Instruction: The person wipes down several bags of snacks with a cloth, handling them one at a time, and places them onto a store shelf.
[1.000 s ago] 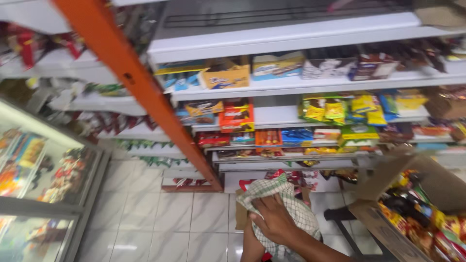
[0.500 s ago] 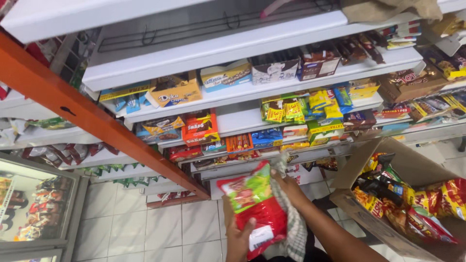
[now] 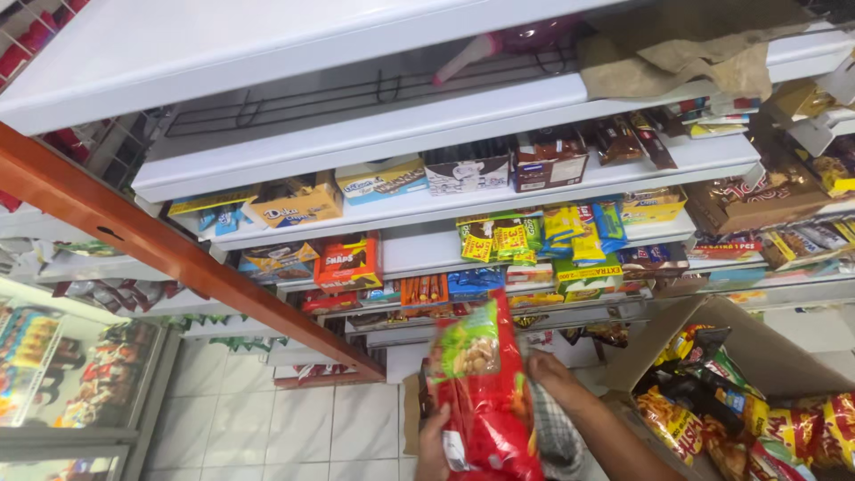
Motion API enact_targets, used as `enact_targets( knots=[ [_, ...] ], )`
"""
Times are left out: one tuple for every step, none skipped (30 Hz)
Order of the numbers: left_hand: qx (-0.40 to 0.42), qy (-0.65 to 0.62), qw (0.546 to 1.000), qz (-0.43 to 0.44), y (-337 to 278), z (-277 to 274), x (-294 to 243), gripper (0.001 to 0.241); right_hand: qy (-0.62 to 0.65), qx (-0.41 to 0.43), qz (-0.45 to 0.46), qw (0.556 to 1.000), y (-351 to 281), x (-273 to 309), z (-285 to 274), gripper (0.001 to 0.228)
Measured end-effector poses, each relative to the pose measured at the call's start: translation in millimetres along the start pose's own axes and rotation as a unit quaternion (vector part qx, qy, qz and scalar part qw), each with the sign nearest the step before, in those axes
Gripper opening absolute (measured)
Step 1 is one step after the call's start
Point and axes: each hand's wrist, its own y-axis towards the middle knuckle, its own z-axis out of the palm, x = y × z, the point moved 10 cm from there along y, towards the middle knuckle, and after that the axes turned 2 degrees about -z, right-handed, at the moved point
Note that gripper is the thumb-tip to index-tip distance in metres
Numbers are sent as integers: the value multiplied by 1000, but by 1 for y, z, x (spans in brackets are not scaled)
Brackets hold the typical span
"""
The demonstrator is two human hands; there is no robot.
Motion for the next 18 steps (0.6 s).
enact_targets(
  knots=[
    [4,-2,1000,-11,0,5,18,52,-6,21,-3,1000,-2,0,7,54],
    [10,-3,1000,-23,1,14,40,50,-11,44,-6,999,-5,-1,17,53],
    [21,-7,999,-32,9,26,55,48,-17,71,-14,997,-3,3,29,53],
    [37,8,999,-37,15,39,64,47,-20,83,-16,996,-1,8,36,52],
    [54,22,997,-42,20,53,72,45,-28,98,-21,995,1,12,42,52],
    [72,37,996,-46,23,65,77,43,-33,108,-21,993,2,16,45,52],
    [94,66,992,-55,26,77,79,42,-39,110,-21,993,4,22,41,51],
    [117,99,986,-61,30,87,79,40,-45,109,-22,993,7,30,33,51],
    [137,128,980,-68,27,92,81,39,-47,104,-19,993,4,30,20,51],
    [149,164,973,-70,27,95,85,38,-50,93,-15,994,1,30,4,51],
    [165,197,964,-70,31,98,89,38,-54,79,-15,995,1,34,-14,51],
    [178,234,954,-63,35,97,90,37,-58,66,-16,996,0,39,-33,51],
    [146,267,951,-49,49,89,83,37,-66,53,-19,996,4,47,-49,51],
    [119,300,946,-38,60,83,79,37,-72,40,-24,996,7,57,-66,51],
    [77,336,938,-28,69,75,78,36,-79,23,-25,996,6,64,-83,51],
    [73,329,942,-6,71,75,74,43,-89,6,-29,996,4,74,-99,51],
    [70,321,945,16,73,79,64,51,-100,-9,-37,994,2,89,-112,51],
    [66,312,947,39,73,87,50,58,-113,-23,-45,992,-2,106,-120,51]
  ],
)
